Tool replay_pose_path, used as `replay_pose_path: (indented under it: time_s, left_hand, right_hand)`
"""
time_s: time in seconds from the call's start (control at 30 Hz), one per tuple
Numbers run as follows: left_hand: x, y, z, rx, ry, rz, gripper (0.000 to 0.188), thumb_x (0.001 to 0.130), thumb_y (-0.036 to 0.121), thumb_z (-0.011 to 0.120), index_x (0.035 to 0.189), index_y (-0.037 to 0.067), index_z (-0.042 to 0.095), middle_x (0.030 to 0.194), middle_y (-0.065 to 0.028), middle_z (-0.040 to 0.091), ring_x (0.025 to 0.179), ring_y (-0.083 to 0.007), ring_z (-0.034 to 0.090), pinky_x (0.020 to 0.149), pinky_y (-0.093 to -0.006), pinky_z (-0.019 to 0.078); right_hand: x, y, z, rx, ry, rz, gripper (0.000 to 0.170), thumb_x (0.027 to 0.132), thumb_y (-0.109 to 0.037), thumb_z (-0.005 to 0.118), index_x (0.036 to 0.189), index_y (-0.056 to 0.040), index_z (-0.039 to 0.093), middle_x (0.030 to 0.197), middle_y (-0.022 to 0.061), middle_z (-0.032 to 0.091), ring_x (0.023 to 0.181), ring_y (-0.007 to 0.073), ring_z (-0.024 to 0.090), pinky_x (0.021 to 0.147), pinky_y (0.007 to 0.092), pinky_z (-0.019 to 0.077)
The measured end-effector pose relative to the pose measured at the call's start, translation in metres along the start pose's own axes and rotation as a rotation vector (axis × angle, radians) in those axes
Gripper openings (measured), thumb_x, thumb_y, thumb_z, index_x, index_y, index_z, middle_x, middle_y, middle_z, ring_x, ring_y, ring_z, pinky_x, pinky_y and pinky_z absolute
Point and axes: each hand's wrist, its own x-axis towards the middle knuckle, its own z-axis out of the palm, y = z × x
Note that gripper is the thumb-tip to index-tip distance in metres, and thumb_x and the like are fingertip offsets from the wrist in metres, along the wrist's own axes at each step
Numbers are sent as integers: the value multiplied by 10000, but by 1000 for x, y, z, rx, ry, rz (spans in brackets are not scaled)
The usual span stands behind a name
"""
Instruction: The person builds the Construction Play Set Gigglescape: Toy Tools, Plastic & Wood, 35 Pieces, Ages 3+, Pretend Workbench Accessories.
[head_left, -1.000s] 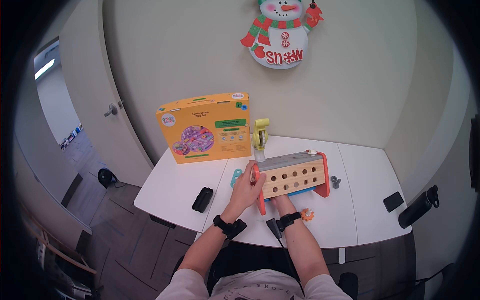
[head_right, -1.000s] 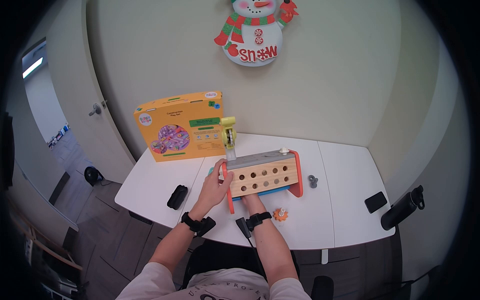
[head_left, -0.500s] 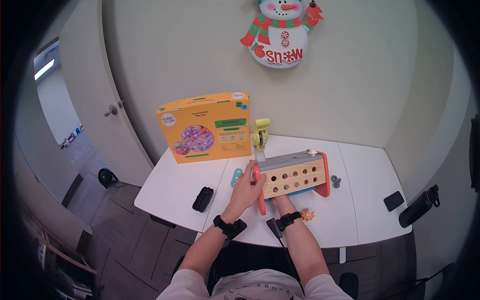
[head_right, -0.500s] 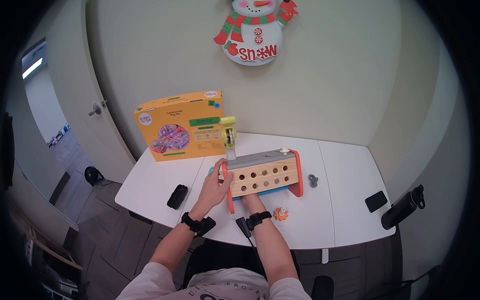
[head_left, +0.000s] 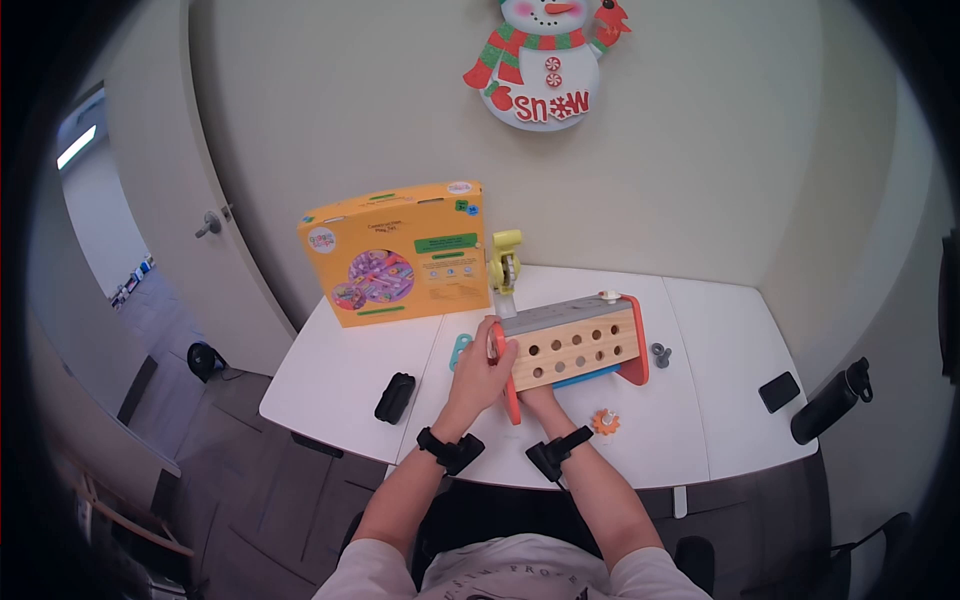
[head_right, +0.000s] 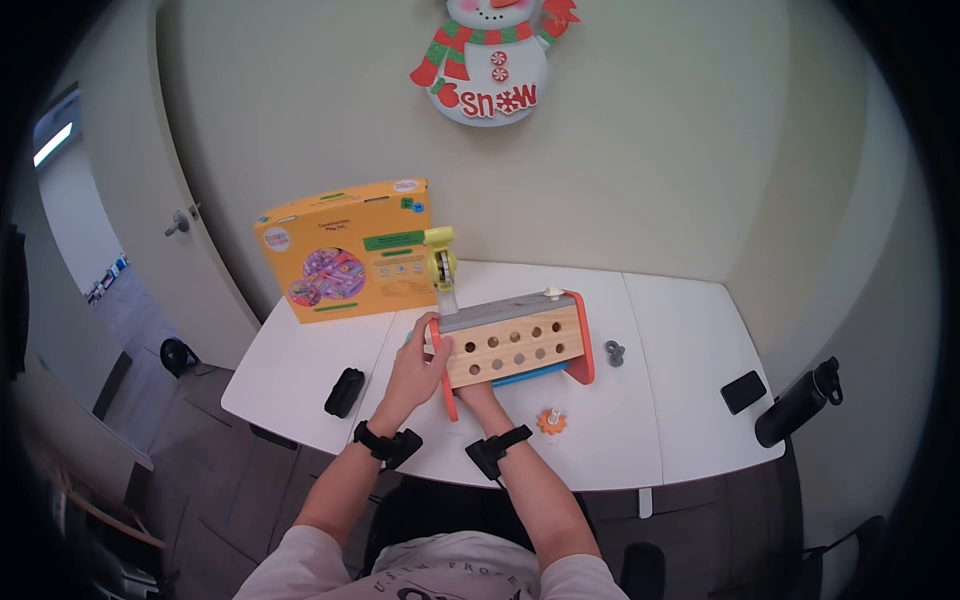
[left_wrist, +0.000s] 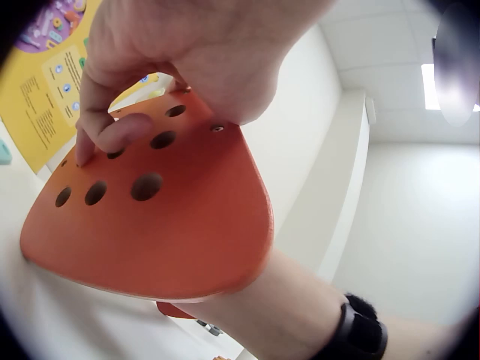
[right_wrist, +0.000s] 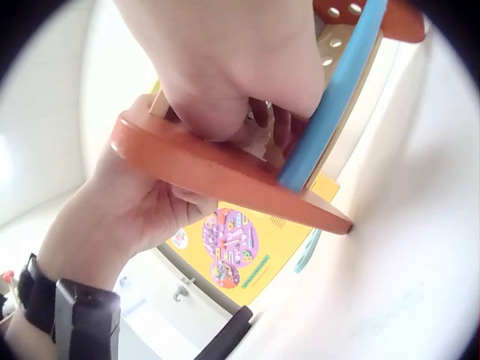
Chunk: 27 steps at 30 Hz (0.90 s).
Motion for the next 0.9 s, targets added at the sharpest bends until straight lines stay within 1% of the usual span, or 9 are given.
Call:
replay_pose_path:
  time_s: [0.13,0.2,0.27,0.37,0.47,0.57,0.67,0.77,0.9]
  left_hand:
    - [-1,2,0,-47,4,-22,520,1013,334,644,1443,95,475,1081,-307,685,868,-423,737,767,-461,588]
    - [-2,2,0,-63,15,-15,536,999,349,660,1440,101,484,1050,-310,672,895,-443,720,796,-473,581]
    - [-5,1,1,-68,23,11,546,997,339,667,1446,93,480,1068,-301,660,910,-427,716,802,-455,587]
    - [-9,4,-2,-70,21,46,569,990,317,681,1459,77,466,1135,-291,617,979,-401,689,827,-425,590]
    - [-14,-2,2,-19,47,124,605,983,308,687,1476,65,433,1213,-281,551,1030,-387,663,864,-423,582]
    - [-23,-6,5,54,36,166,646,955,313,710,1473,67,414,1305,-283,469,1048,-392,648,887,-441,578]
    - [-31,2,6,60,-16,117,670,920,318,739,1452,73,414,1347,-273,408,1095,-407,626,915,-466,571]
    - [-39,0,12,101,-52,117,707,893,278,752,1450,43,385,1367,-259,391,1270,-423,507,976,-478,544]
    - [-40,-13,25,139,-10,259,724,858,249,773,1433,63,373,1326,-248,372,1222,-424,497,979,-498,518]
  right_hand:
    - [-16,-54,-18,-226,-127,38,477,1026,-119,641,1471,-38,489,1505,130,529,1323,259,557,1103,396,474]
    - [-34,-60,-20,-159,-79,-29,521,979,-84,658,1467,-26,484,1536,193,480,1341,341,551,1093,443,486]
    - [-57,-76,-32,-923,-28,-396,543,955,-77,664,1464,-26,481,1545,215,452,1351,379,537,1080,468,498]
    - [-86,-103,-57,-1007,-120,-414,495,946,-132,695,1406,-16,553,1339,235,603,1218,407,626,976,472,541]
    - [-111,-143,-101,-647,-366,-55,305,931,-155,709,1187,-3,642,1175,218,655,1069,382,677,912,482,549]
    - [-121,-161,-135,-675,-207,125,210,926,-186,729,987,-5,640,1011,187,672,864,371,691,787,489,548]
    - [-128,-149,-158,-819,38,121,235,923,-200,741,937,-16,596,995,169,666,799,356,681,726,488,537]
    - [-133,-128,-166,-846,90,178,394,881,-265,787,1108,5,611,1070,206,647,904,405,694,779,496,561]
    - [-133,-113,-166,-846,87,214,571,855,-297,810,1264,37,593,1137,240,621,1000,449,684,835,508,567]
